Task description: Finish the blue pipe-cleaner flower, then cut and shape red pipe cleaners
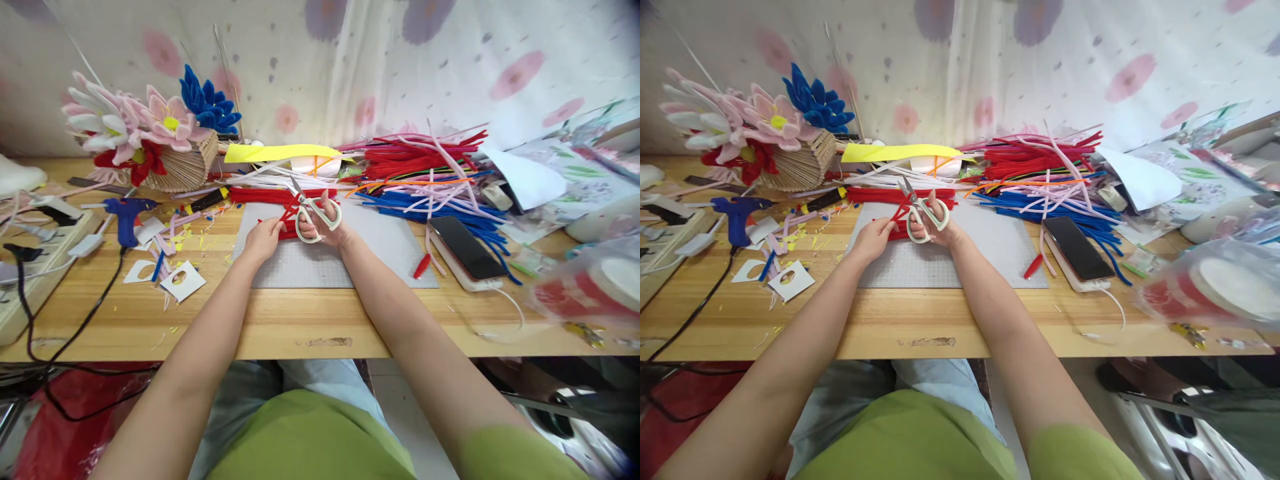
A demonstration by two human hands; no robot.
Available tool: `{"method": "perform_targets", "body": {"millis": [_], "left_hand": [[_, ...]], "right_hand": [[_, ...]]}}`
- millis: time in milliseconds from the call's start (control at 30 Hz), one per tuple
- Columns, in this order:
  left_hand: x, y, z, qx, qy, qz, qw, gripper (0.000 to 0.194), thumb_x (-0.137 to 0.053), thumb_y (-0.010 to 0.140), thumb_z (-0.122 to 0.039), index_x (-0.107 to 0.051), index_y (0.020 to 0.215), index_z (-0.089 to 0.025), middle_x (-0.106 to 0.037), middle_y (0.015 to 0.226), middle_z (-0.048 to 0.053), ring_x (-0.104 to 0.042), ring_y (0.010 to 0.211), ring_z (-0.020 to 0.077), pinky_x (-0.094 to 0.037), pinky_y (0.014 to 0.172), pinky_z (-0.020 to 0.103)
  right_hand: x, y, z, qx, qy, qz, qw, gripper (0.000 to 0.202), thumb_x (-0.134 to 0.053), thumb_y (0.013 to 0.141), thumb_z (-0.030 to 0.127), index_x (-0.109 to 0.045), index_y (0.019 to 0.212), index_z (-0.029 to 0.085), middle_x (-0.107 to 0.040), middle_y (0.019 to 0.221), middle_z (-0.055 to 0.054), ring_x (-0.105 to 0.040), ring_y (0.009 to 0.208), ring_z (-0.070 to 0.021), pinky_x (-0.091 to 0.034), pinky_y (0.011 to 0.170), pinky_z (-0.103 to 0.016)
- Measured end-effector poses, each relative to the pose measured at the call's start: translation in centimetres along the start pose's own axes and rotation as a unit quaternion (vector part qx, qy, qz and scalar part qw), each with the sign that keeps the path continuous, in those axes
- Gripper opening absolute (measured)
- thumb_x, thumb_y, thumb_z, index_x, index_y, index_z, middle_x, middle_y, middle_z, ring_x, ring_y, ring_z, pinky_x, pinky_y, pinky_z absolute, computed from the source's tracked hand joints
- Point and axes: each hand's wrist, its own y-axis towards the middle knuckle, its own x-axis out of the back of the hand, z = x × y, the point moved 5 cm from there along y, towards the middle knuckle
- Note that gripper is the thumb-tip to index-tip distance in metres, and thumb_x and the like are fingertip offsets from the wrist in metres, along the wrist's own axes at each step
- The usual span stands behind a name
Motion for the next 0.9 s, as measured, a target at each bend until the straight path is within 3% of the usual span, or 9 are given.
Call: {"method": "perform_targets", "body": {"millis": [100,200,333,500,700,900], "left_hand": [[0.5,0.0,0.3,-0.004,-0.009,-0.025,1.0,0.032,-0.035,0.09,-0.031,-0.065,0.087,-0.021,-0.067,0.093,0.005,-0.057,0.087,0.0197,-0.039,0.078,0.028],[1.4,0.0,0.4,-0.005,-0.009,-0.058,0.998,0.034,-0.032,0.092,-0.03,-0.065,0.094,-0.02,-0.066,0.1,0.006,-0.056,0.094,0.0197,-0.039,0.08,0.028],[2.2,-0.1,0.3,-0.039,0.052,-0.082,0.995,0.036,-0.03,0.093,-0.033,-0.063,0.105,-0.022,-0.062,0.101,0.008,-0.054,0.099,0.0217,-0.039,0.082,0.029],[0.9,-0.3,-0.2,-0.142,0.134,-0.037,0.98,0.036,-0.038,0.091,-0.035,-0.063,0.113,-0.021,-0.056,0.098,0.01,-0.051,0.098,0.0234,-0.038,0.089,0.035],[0.4,-0.6,-0.8,-0.166,0.135,-0.042,0.976,0.049,-0.049,0.085,-0.047,-0.055,0.125,-0.019,-0.051,0.117,0.013,-0.046,0.11,0.0265,-0.033,0.099,0.04],[1.7,2.6,-0.3,-0.093,0.107,-0.085,0.986,0.033,-0.047,0.087,-0.031,-0.057,0.115,-0.017,-0.056,0.11,0.012,-0.051,0.106,0.0245,-0.037,0.095,0.038]], "right_hand": [[0.5,-0.4,-0.1,-0.056,-0.032,0.016,0.998,0.078,-0.017,0.071,0.086,-0.053,0.079,0.017,-0.054,0.061,-0.004,-0.052,0.053,-0.0157,-0.037,0.038,-0.023],[1.5,-1.6,0.7,-0.084,-0.068,-0.001,0.994,0.08,-0.017,0.071,0.086,-0.054,0.081,0.015,-0.058,0.067,-0.008,-0.057,0.062,-0.0188,-0.043,0.045,-0.026],[3.6,-3.8,3.3,0.022,-0.052,-0.063,0.996,0.077,-0.022,0.073,0.084,-0.057,0.081,0.016,-0.056,0.066,-0.005,-0.054,0.061,-0.017,-0.042,0.046,-0.026],[5.4,-5.6,5.1,0.178,0.0,-0.098,0.979,0.065,-0.03,0.076,0.079,-0.054,0.08,0.018,-0.05,0.065,-0.002,-0.048,0.059,-0.0137,-0.035,0.04,-0.021],[6.1,-4.4,4.5,0.196,-0.001,-0.154,0.968,0.057,-0.032,0.079,0.076,-0.048,0.075,0.021,-0.048,0.063,-0.002,-0.05,0.058,-0.0148,-0.036,0.038,-0.023],[7.1,-3.5,4.4,0.223,0.054,-0.192,0.954,0.053,-0.041,0.077,0.075,-0.046,0.071,0.022,-0.044,0.056,0.002,-0.044,0.048,-0.0109,-0.029,0.033,-0.021]]}}
